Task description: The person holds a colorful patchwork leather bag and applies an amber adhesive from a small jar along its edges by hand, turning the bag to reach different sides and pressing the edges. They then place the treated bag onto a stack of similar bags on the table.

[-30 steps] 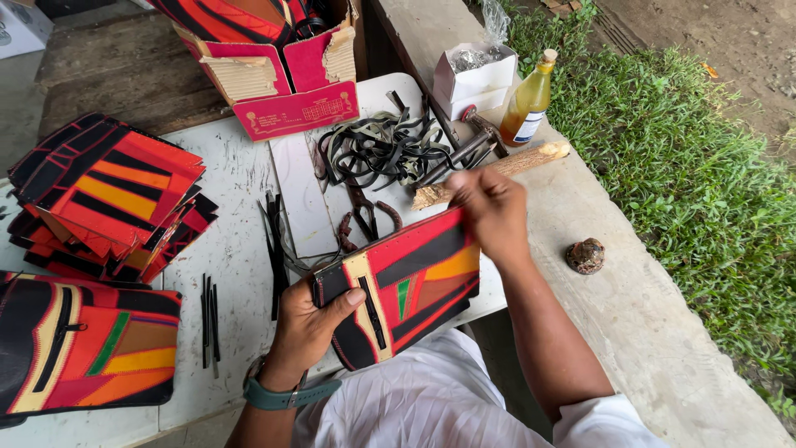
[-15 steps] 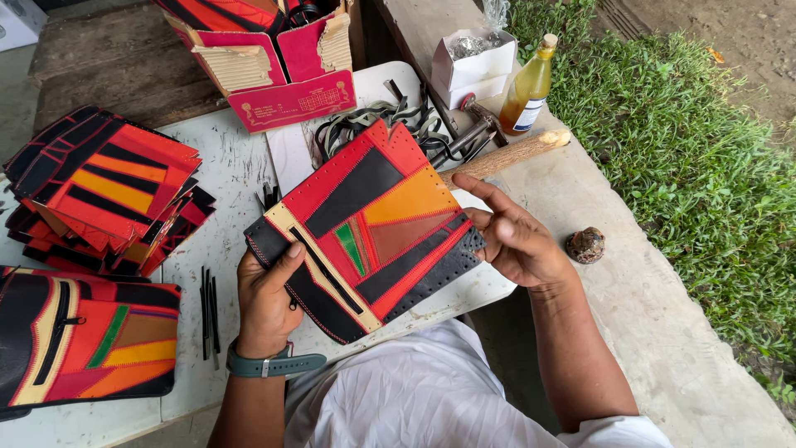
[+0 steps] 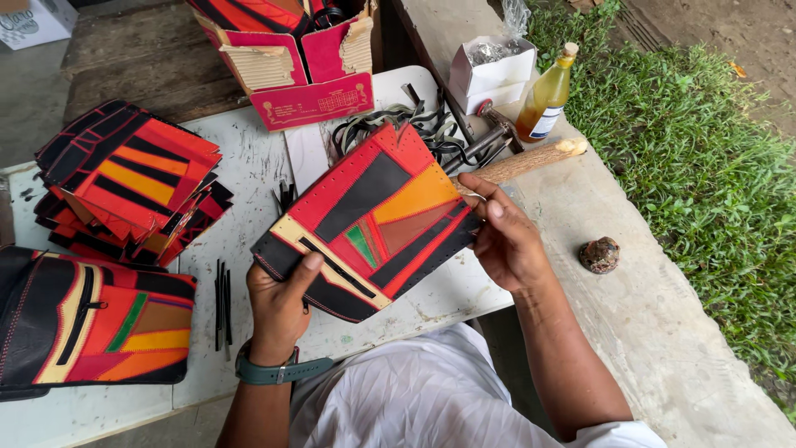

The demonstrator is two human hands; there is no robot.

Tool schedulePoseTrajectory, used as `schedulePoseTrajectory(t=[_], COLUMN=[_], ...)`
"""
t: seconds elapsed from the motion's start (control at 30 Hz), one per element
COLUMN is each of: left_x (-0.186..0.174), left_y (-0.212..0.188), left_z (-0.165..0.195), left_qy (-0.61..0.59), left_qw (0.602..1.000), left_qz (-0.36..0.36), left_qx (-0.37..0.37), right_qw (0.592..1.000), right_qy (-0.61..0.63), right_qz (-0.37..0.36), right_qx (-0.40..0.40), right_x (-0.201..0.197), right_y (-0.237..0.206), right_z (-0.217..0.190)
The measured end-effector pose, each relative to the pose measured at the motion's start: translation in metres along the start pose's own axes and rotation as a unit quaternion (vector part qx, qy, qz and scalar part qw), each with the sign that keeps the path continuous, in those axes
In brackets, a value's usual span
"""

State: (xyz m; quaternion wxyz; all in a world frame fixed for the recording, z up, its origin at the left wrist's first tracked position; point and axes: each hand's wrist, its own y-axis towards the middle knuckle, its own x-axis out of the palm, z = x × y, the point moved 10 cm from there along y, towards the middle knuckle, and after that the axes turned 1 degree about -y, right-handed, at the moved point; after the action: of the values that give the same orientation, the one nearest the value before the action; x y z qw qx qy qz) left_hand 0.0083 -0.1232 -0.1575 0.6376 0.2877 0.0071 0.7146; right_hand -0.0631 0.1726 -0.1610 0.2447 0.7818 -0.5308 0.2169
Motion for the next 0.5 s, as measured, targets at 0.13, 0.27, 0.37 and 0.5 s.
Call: schedulePoseTrajectory(t=[0.13, 0.27, 0.37, 0.5], left_x=[0.009, 0.009, 0.01, 0.014], left_y=[-0.002, 0.001, 0.0, -0.002], left_z=[0.006, 0.011, 0.013, 0.017], left_qy=[0.012, 0.016, 0.031, 0.045], left_qw=[1.0, 1.0, 0.999, 0.998], left_qz=[-0.021, -0.023, -0.032, -0.038], left_qx=[0.009, 0.009, 0.007, 0.02], right_qw=[0.944, 0.896, 0.838, 0.799], right_qy=[-0.315, -0.425, -0.52, -0.572], right_qz=[-0.011, 0.029, 0.088, 0.119], right_qx=[-0.097, -0.126, -0.14, -0.144], right_x=[0.008, 0.008, 0.006, 0.008], right_y=[0.007, 0.01, 0.008, 0.008], right_z=[-0.019, -0.033, -0.039, -0.039])
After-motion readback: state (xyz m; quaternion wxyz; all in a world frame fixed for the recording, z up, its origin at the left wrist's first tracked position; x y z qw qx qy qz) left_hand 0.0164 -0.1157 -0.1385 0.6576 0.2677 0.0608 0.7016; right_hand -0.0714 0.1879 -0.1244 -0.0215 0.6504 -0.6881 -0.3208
